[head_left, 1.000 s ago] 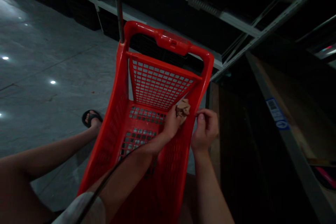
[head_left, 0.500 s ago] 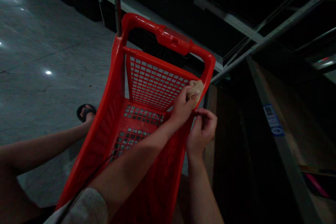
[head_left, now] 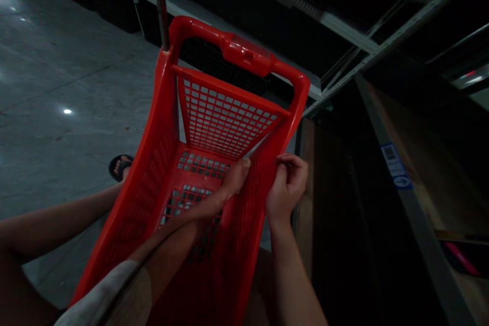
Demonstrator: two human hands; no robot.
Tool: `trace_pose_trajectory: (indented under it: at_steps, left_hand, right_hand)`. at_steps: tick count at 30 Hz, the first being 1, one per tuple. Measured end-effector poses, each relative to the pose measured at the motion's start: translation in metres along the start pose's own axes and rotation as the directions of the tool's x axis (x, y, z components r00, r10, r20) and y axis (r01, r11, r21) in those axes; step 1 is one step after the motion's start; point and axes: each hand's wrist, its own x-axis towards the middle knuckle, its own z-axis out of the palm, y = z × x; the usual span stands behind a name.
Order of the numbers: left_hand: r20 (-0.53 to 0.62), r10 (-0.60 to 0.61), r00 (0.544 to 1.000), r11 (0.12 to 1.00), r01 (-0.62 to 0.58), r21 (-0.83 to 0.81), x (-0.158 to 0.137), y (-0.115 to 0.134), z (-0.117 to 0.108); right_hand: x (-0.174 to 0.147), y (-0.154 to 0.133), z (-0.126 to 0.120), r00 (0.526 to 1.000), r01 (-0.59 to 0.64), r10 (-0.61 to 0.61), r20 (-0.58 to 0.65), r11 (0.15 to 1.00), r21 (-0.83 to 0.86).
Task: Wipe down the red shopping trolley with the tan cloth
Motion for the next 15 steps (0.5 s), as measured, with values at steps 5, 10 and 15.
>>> trace_pose_trajectory:
  at_steps: [5,10,15]
  left_hand:
    - [-0.148,0.254,0.956,0.963,-0.263,-0.049,0.061,0.088,0.011]
    - [-0.099,0.484,0.869,0.874,-0.485,0.019,0.079,0.132,0.005]
    - [0.122,0.401,0.908,0.849,-0.419,0.324,0.058,0.097,-0.02]
  right_hand:
    - [-0.003,0.0,0.001,1.0,-0.008,0.008,-0.003,1.0,-0.006]
    - [0.003,0.003,0.0,0.997,0.038,-0.03,0.076,0.994,-0.103]
    - [0.011,0.003,-0.001,0.947,0.208,-0.167,0.273,0.97,-0.129]
